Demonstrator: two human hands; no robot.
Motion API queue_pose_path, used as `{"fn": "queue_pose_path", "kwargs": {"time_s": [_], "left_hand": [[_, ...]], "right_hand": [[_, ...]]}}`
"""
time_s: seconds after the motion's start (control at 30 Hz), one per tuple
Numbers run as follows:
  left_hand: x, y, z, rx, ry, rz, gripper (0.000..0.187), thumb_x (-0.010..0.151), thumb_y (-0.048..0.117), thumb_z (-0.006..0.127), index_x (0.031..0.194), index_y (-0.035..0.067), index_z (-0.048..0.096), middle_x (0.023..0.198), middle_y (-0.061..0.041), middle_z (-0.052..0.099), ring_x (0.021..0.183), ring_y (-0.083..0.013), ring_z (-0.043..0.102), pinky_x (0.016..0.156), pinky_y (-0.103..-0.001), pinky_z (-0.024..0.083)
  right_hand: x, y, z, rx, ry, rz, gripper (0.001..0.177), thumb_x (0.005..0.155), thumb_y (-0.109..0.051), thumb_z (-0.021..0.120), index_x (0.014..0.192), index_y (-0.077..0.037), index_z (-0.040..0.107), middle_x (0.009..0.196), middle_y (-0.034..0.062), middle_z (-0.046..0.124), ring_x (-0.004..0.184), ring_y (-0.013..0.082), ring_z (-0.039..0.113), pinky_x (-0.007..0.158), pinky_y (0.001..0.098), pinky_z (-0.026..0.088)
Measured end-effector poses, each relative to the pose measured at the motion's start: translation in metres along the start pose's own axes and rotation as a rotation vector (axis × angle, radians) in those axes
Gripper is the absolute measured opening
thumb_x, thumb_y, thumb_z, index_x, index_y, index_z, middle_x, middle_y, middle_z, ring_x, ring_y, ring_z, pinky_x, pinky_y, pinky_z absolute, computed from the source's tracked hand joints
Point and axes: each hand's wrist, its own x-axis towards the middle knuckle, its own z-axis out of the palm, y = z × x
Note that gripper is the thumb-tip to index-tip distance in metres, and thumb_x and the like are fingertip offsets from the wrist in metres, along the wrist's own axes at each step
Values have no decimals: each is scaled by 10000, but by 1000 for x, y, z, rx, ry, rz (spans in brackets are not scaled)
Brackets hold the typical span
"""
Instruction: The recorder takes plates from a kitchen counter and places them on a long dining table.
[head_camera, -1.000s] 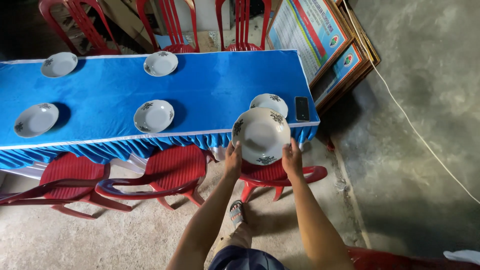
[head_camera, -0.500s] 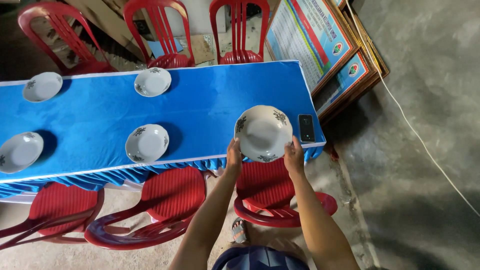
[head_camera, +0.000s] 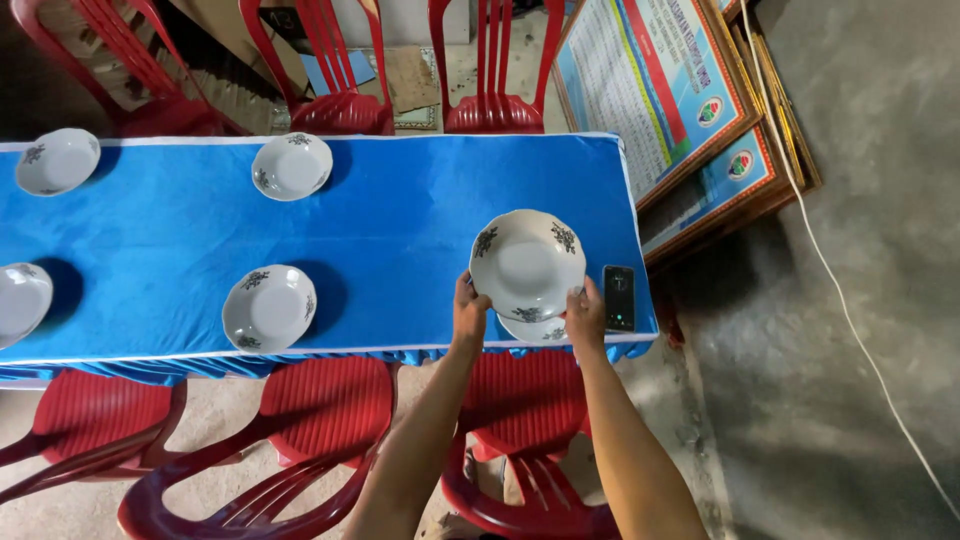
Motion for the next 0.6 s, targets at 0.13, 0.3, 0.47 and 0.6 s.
{"fn": "queue_pose_path", "kwargs": {"time_s": [0.13, 0.3, 0.47, 0.6], "left_hand": [[42, -5, 23, 49, 31, -10, 772, 736, -10, 487, 1499, -5, 371, 1229, -137, 625, 1112, -216, 590, 964, -318, 479], [105, -32, 41, 146, 106, -65, 805, 759, 12, 466, 1557, 20, 353, 1222, -150, 630, 1066, -231, 599, 921, -343, 491], [175, -92, 33, 171, 119, 1, 779, 780, -11, 481, 1551, -13, 375, 1283, -149, 651, 1123, -213, 624, 974, -326, 489], [220, -119, 34, 310, 179, -7, 715, 804, -13, 503, 1509, -3, 382, 1262, -165, 685, 1091, -204, 640, 938, -300, 496]], "right_hand": [[66, 36, -7, 8, -27, -6, 402, 1015, -188, 510, 1392, -51, 548, 1076, 122, 721, 860, 176, 703, 635, 304, 602], [135, 68, -4, 79, -38, 82, 405, 999, -158, 509, 1389, -49, 520, 1122, 97, 715, 941, 150, 679, 766, 287, 560], [203, 101, -3, 29, -35, 138, 324, 965, -72, 562, 1270, 34, 570, 1101, 126, 724, 917, 166, 650, 760, 290, 507], [253, 130, -1, -52, -85, 61, 322, 946, -64, 578, 1256, 23, 570, 1143, 103, 724, 981, 130, 668, 806, 258, 506]]}}
